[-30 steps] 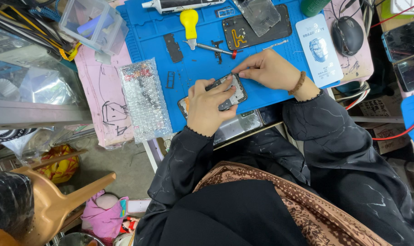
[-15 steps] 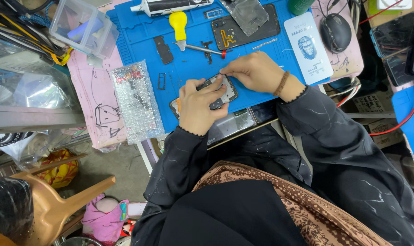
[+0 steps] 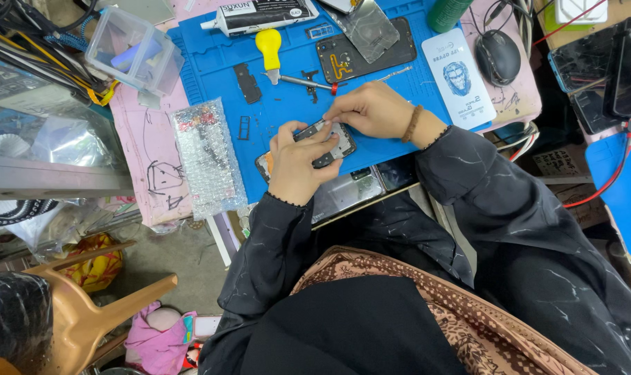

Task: The person works on the internal components of a mobile phone using a thin spatula tool to clean or adjust areas near the camera module and then manipulates small parts by hand.

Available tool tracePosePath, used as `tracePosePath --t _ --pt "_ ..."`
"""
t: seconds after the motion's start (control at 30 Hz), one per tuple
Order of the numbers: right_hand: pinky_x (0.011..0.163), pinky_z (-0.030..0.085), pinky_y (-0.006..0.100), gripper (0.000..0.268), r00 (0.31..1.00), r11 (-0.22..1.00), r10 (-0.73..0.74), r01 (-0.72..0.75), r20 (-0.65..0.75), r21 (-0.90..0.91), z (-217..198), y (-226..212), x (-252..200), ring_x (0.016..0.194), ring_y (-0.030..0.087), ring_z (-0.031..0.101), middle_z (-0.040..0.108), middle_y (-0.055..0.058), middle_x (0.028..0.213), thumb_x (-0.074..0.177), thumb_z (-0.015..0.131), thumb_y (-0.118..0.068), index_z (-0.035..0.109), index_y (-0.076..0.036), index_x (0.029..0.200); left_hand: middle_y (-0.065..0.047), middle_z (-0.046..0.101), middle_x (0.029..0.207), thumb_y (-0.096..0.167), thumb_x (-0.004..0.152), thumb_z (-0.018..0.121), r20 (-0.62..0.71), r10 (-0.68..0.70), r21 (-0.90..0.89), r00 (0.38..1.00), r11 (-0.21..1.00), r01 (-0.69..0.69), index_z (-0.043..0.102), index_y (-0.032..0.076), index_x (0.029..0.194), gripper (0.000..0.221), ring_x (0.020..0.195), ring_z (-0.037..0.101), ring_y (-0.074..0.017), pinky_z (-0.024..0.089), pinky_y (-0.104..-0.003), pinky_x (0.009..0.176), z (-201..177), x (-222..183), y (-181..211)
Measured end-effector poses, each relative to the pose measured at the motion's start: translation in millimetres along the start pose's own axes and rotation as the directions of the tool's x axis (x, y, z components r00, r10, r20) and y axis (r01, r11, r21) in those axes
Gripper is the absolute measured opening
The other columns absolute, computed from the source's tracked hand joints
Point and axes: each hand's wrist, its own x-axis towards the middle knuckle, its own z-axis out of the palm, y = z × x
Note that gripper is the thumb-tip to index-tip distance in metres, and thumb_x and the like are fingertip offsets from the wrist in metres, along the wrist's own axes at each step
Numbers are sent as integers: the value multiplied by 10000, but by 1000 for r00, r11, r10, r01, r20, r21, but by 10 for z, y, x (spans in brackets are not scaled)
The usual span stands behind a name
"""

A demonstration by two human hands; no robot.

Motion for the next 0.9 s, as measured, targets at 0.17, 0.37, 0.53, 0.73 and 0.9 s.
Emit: tracePosePath --t 0.17,0.37,0.53,0.73,0.9 --pt "665 493 250 144 983 942 124 -75 -133 327 8 35 -9 750 91 615 715 59 863 1018 697 -99 753 -60 1144 60 702 1355 313 746 849 -4 -15 -16 1000 1000 15 799 176 1147 427 1222 489 -262 344 -421 1054 -25 11 11" --pt "570 388 280 175 948 916 307 -270 -86 297 -2 -180 -164 653 53 463 604 31 738 1015 689 -109 729 -63 1179 62 687 1374 311 731 844 -14 -16 2 1000 1000 16 800 178 1127 420 1226 487 -262 345 -423 1051 57 -45 -75" --pt "472 347 319 250 878 880 459 -428 -135 206 113 -425 -251 499 101 422 555 54 567 935 715 -131 711 -68 1177 40 640 1438 300 729 837 -35 8 33 999 999 -7 798 180 1117 408 1216 486 -271 345 -427 1054 150 -111 -164" --pt "501 418 318 184 870 893 445 -413 -214 179 197 -461 -216 529 139 548 632 84 634 951 707 -123 734 -62 1122 16 598 1483 296 716 831 -36 28 47 999 999 -26 792 176 1131 434 1195 492 -280 349 -433 1044 204 -145 -234" --pt "543 477 338 149 868 916 400 -389 -294 97 260 -506 -219 590 214 665 684 121 706 964 674 -112 755 -68 1080 3 602 1473 302 713 831 -43 38 70 998 997 -35 790 173 1135 443 1196 491 -287 349 -444 1041 234 -145 -267"
